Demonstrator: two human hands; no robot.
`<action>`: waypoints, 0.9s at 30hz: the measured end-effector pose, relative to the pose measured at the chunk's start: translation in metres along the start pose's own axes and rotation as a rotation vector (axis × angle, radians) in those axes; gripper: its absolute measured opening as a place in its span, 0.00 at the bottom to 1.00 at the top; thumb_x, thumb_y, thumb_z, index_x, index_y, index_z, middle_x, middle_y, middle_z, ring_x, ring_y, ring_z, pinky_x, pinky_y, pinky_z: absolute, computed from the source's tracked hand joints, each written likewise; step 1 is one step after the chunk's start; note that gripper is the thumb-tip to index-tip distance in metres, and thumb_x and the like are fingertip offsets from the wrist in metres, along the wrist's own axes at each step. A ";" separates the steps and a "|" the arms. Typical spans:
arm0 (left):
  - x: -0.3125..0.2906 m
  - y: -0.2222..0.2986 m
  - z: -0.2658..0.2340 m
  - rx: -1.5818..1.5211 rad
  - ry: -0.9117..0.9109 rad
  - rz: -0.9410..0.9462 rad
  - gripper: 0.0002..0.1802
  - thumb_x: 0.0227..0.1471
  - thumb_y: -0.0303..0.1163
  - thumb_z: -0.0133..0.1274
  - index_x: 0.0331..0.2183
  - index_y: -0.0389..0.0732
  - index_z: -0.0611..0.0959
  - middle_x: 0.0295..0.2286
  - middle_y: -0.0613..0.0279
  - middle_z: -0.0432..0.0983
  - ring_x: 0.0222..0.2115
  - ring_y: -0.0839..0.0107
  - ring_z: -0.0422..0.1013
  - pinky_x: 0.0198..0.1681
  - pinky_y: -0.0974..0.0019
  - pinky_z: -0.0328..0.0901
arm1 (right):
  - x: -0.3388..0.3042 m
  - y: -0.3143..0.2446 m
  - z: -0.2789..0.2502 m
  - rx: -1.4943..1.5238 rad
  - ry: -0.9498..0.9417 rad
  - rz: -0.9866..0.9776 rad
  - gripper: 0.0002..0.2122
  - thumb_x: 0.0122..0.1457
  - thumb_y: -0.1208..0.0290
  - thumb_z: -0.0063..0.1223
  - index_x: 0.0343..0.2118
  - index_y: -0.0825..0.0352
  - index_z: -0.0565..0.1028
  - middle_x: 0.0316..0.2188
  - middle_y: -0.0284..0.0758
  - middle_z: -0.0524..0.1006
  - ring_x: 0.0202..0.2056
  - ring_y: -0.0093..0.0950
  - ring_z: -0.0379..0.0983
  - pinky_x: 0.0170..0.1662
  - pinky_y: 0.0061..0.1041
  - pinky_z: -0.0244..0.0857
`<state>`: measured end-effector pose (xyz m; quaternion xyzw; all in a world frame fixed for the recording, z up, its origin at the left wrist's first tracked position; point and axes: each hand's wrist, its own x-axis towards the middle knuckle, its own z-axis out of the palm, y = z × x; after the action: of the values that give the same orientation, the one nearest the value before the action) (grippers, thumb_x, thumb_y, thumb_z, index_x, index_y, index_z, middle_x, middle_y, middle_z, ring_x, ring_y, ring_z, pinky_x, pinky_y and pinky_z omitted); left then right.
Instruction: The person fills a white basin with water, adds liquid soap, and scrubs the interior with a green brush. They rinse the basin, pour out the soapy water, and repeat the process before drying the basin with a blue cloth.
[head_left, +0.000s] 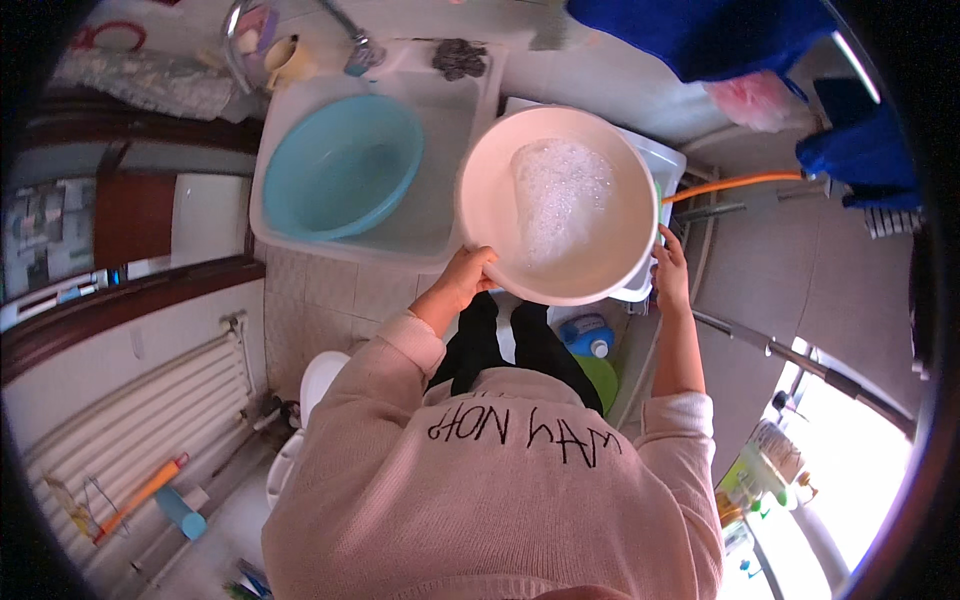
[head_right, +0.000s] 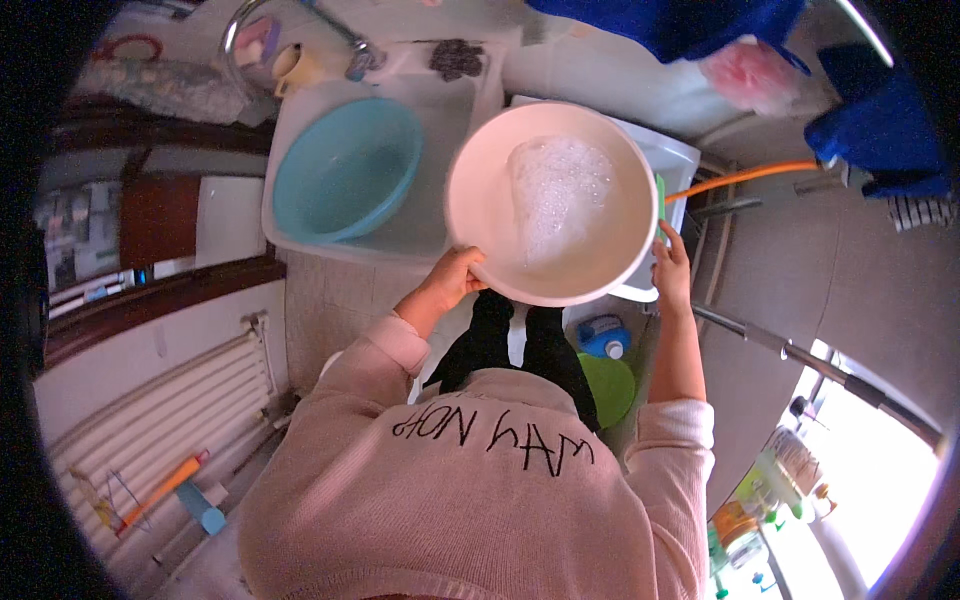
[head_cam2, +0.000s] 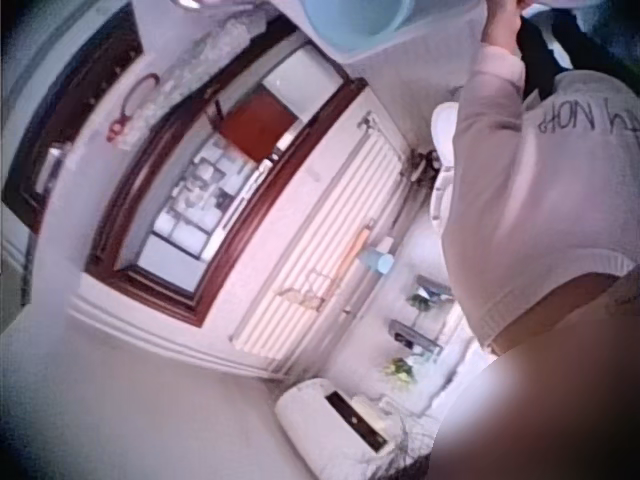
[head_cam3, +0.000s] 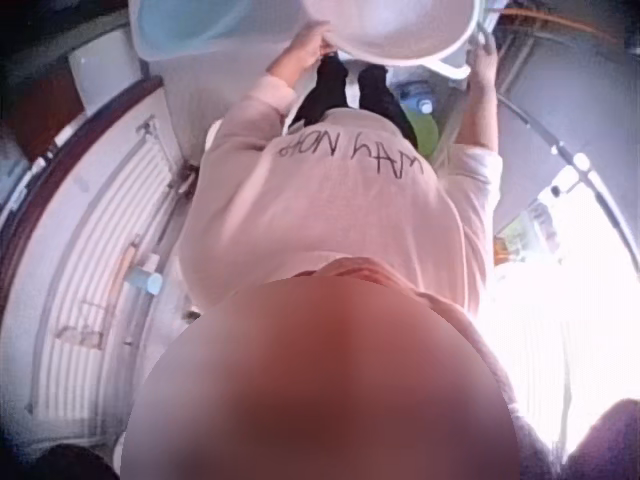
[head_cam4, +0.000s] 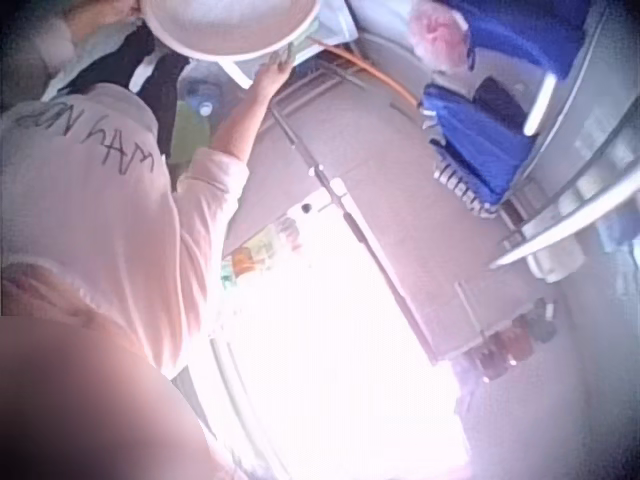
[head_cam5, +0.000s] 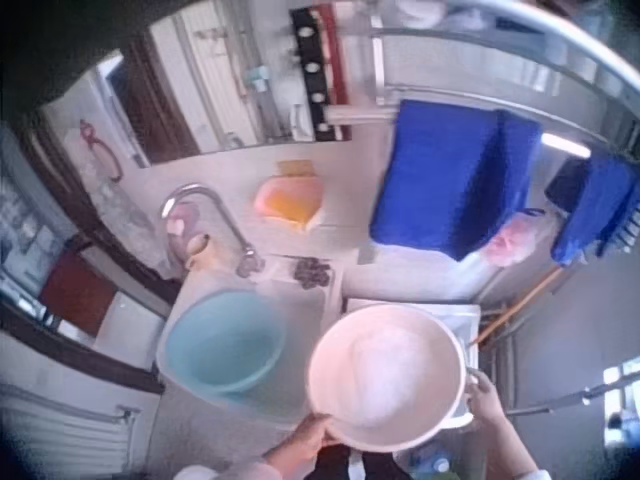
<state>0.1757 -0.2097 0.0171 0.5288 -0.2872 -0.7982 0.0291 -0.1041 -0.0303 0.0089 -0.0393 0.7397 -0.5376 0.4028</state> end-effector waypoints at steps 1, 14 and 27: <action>-0.002 -0.003 -0.004 -0.040 -0.038 -0.019 0.22 0.40 0.34 0.46 0.41 0.39 0.67 0.34 0.57 0.69 0.33 0.68 0.68 0.34 0.66 0.65 | -0.009 -0.015 0.007 0.029 0.024 0.039 0.14 0.57 0.65 0.40 0.47 0.57 0.64 0.14 0.22 0.61 0.11 0.11 0.46 0.14 0.13 0.41; -0.023 -0.019 -0.033 -0.515 -0.204 -0.176 0.16 0.40 0.32 0.47 0.37 0.41 0.71 0.30 0.65 0.71 0.29 0.74 0.69 0.32 0.72 0.67 | -0.054 -0.112 0.079 0.231 -0.149 -0.019 0.17 0.56 0.56 0.41 0.45 0.57 0.67 0.23 0.20 0.64 0.19 0.12 0.52 0.23 0.13 0.48; -0.014 -0.026 -0.067 -0.880 -0.419 -0.348 0.13 0.41 0.27 0.46 0.33 0.36 0.72 0.27 0.61 0.73 0.21 0.72 0.71 0.20 0.71 0.71 | -0.083 -0.160 0.158 0.037 -0.273 -0.303 0.21 0.54 0.67 0.45 0.51 0.66 0.58 0.16 0.22 0.58 0.15 0.10 0.48 0.17 0.11 0.40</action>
<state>0.2465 -0.2123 -0.0024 0.3351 0.1684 -0.9252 0.0575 -0.0072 -0.1768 0.1718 -0.2154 0.6538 -0.5953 0.4145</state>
